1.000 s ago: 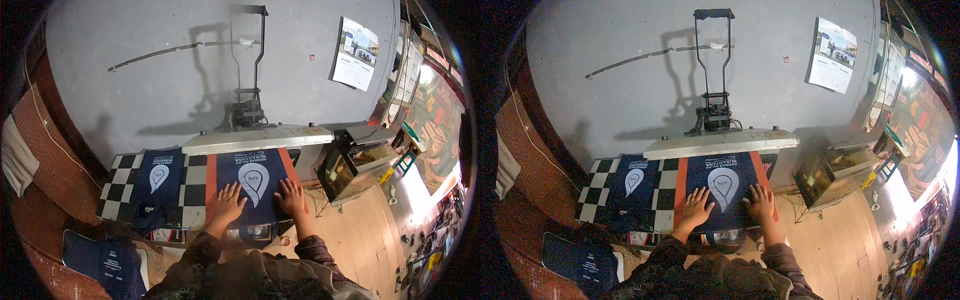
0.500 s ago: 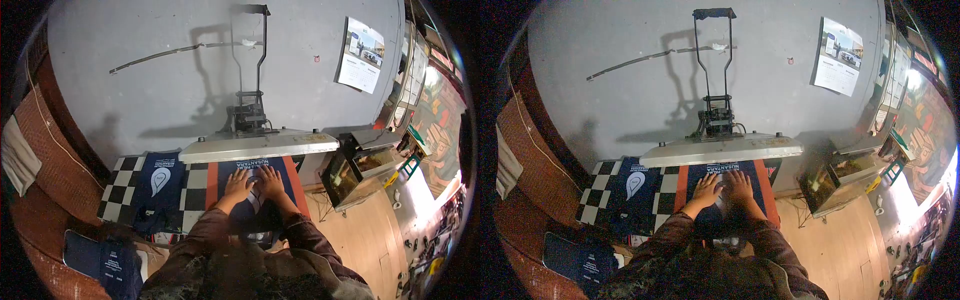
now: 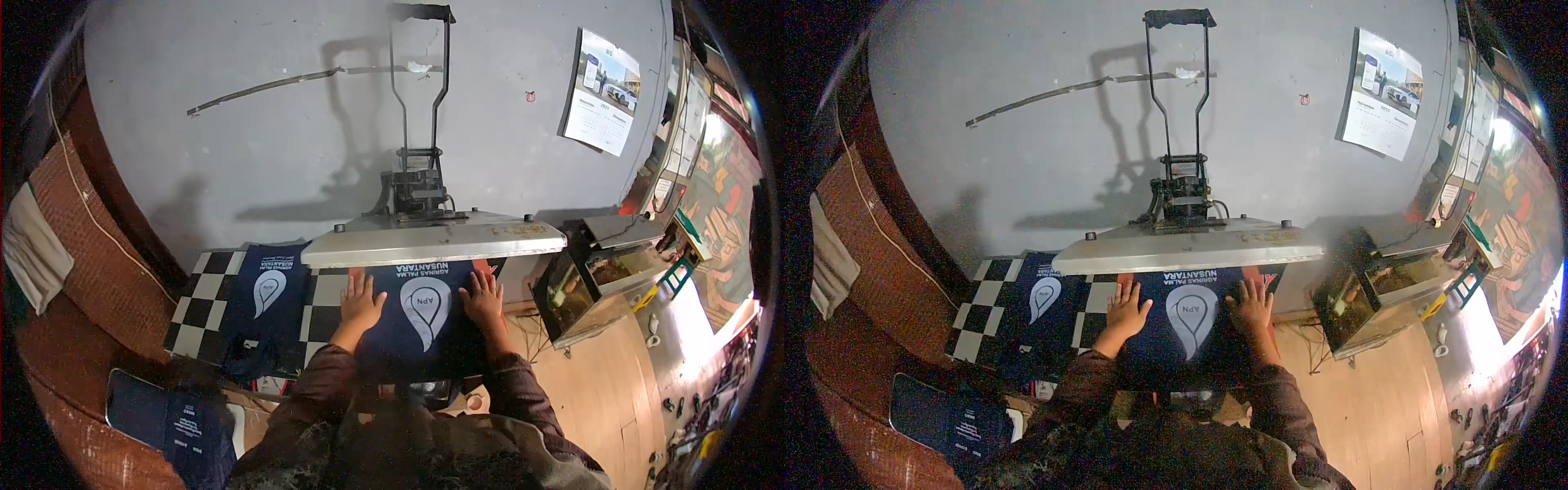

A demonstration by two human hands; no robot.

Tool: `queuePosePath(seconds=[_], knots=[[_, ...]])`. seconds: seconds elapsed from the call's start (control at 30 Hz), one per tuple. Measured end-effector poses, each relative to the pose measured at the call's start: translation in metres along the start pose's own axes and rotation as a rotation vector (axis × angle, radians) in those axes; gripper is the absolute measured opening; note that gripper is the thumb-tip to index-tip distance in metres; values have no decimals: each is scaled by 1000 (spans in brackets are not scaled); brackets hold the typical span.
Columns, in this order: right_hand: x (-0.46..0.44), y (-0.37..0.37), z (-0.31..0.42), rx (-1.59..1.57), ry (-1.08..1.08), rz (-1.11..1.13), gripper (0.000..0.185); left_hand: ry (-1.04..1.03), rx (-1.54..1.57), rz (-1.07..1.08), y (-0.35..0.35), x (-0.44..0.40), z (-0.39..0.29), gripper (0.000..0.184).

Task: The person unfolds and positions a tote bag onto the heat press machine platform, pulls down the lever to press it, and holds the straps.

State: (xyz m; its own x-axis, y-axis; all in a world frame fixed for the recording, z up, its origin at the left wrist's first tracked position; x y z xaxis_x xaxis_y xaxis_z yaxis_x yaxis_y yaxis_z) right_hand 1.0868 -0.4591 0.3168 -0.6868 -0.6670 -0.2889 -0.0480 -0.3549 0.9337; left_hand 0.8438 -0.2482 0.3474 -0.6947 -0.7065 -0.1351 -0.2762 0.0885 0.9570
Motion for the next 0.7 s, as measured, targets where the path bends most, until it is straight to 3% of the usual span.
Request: queuePosePath(seconds=[0.07,0.2,0.5,0.7], knots=[[8,2,9,34,-82,51,72,-57,-15,-7,6,14,-14,70],[37,3,33,-23,72,-56,68,-194,75,33,3,42,-44,71],[64,28,17,-20,-6,18,72,-121,45,40,5,53,-31,71],[81,32,8,73,-95,-46,75,-69,-13,55,20,72,-28,72]])
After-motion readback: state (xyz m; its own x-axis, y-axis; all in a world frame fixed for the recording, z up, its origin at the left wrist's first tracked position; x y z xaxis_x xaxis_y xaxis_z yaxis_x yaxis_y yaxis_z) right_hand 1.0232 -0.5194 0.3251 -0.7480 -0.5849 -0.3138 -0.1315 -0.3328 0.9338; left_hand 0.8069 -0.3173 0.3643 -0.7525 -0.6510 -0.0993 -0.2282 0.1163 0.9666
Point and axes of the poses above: each hand's wrist, its own x-axis away from the middle knuckle, its own y-axis out of the back of the hand, z = x × y, the point moved 1 cm from there along -x, towards the middle knuckle, and after that the axes turned 2 degrees about x, right-handed, at the moved point
